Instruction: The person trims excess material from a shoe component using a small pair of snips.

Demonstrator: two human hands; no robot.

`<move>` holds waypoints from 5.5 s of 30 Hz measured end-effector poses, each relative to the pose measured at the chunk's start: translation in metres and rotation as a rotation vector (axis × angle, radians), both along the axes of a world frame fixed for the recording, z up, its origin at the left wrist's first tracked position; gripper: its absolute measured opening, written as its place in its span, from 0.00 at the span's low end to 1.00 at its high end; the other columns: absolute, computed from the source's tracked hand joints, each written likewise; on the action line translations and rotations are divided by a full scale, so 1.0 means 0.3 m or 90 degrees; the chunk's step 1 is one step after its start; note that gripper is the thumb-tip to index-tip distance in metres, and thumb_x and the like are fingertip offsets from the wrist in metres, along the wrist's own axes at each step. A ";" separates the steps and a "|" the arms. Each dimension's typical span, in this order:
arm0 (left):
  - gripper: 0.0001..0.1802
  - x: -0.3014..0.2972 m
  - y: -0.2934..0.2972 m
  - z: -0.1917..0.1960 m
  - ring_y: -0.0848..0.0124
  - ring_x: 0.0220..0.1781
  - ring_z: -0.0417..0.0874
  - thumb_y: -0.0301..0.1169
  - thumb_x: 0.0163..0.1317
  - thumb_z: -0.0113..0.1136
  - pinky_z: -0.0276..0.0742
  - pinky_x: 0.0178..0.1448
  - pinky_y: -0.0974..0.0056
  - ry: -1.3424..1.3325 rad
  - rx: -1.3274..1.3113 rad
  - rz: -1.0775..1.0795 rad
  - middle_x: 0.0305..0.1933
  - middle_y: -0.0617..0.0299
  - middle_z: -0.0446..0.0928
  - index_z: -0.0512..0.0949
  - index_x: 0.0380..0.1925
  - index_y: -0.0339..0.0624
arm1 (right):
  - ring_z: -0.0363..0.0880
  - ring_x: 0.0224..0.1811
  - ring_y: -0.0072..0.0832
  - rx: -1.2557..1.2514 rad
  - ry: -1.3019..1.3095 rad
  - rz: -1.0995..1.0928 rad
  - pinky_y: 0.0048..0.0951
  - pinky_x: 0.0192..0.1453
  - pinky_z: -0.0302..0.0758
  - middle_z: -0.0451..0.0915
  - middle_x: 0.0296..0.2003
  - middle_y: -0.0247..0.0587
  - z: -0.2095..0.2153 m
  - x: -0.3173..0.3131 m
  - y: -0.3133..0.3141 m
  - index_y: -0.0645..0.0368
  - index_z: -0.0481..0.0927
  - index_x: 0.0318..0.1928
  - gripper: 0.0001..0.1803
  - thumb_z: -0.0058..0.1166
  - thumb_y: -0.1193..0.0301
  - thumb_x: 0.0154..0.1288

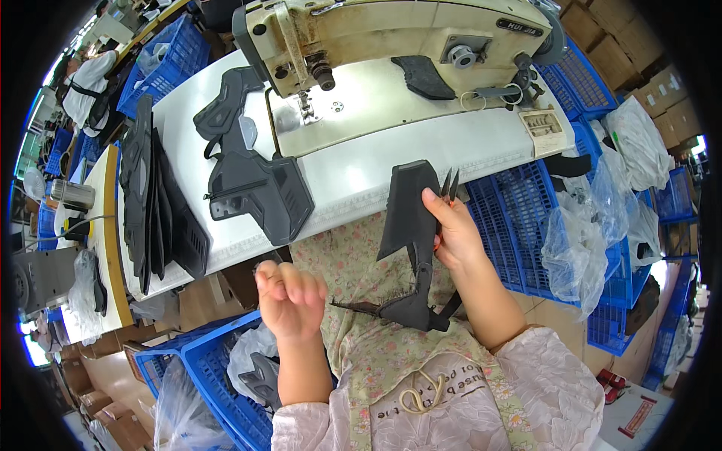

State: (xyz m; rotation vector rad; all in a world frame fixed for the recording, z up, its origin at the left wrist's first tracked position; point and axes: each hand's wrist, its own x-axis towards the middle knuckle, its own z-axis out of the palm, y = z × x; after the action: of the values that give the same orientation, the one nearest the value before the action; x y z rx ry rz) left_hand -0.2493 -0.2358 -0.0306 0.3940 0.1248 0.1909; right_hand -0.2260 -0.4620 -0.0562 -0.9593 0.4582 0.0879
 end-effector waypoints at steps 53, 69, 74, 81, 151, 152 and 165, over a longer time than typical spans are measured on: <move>0.05 -0.067 -0.059 -0.031 0.60 0.26 0.76 0.25 0.57 0.61 0.70 0.29 0.63 -0.231 0.913 -0.265 0.24 0.55 0.75 0.79 0.26 0.35 | 0.78 0.40 0.23 -0.088 -0.276 0.010 0.25 0.44 0.76 0.79 0.40 0.37 0.079 0.016 -0.044 0.64 0.74 0.49 0.22 0.64 0.68 0.57; 0.04 -0.098 -0.113 -0.044 0.61 0.24 0.77 0.29 0.56 0.62 0.71 0.26 0.60 -0.275 0.938 -0.363 0.22 0.58 0.74 0.81 0.29 0.41 | 0.77 0.40 0.23 -0.131 -0.300 -0.025 0.25 0.46 0.74 0.79 0.39 0.37 0.092 0.036 0.007 0.64 0.74 0.48 0.22 0.65 0.69 0.55; 0.03 -0.112 -0.121 -0.013 0.59 0.24 0.78 0.24 0.55 0.61 0.73 0.25 0.60 -0.350 1.077 -0.222 0.26 0.57 0.75 0.77 0.27 0.38 | 0.77 0.41 0.23 -0.220 -0.332 -0.097 0.24 0.48 0.73 0.79 0.40 0.38 0.096 0.021 -0.012 0.66 0.74 0.47 0.20 0.64 0.71 0.55; 0.04 -0.123 -0.112 -0.064 0.58 0.23 0.76 0.23 0.55 0.60 0.72 0.24 0.60 -0.349 1.067 -0.135 0.27 0.55 0.73 0.74 0.30 0.37 | 0.76 0.46 0.28 -0.170 -0.342 -0.116 0.29 0.53 0.72 0.78 0.45 0.41 0.060 0.021 -0.029 0.66 0.72 0.51 0.22 0.62 0.71 0.58; 0.07 -0.103 -0.077 -0.082 0.61 0.32 0.82 0.24 0.53 0.65 0.77 0.35 0.63 -0.414 0.862 -0.442 0.32 0.55 0.80 0.81 0.33 0.36 | 0.60 0.23 0.17 -0.206 -0.406 -0.121 0.21 0.26 0.55 0.66 0.23 0.27 0.153 0.049 -0.015 0.57 0.70 0.32 0.14 0.58 0.61 0.62; 0.07 -0.102 -0.081 -0.080 0.61 0.30 0.82 0.24 0.52 0.65 0.77 0.33 0.63 -0.431 0.876 -0.427 0.31 0.55 0.80 0.80 0.32 0.36 | 0.60 0.23 0.17 -0.206 -0.406 -0.123 0.21 0.26 0.55 0.66 0.23 0.27 0.151 0.049 -0.013 0.57 0.70 0.32 0.14 0.58 0.61 0.62; 0.06 -0.104 -0.005 -0.085 0.61 0.24 0.77 0.21 0.48 0.62 0.72 0.27 0.63 -0.306 0.987 -0.421 0.24 0.55 0.75 0.76 0.27 0.36 | 0.57 0.19 0.13 -0.147 -0.503 -0.109 0.15 0.24 0.56 0.60 0.18 0.24 0.126 0.056 -0.086 0.57 0.66 0.33 0.14 0.51 0.62 0.68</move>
State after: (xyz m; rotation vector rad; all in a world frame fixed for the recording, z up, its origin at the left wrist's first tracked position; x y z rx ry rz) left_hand -0.2804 -0.2373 -0.0560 1.8728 -0.6840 -0.3300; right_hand -0.2091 -0.4877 -0.0183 -1.0900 -0.1873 -0.4958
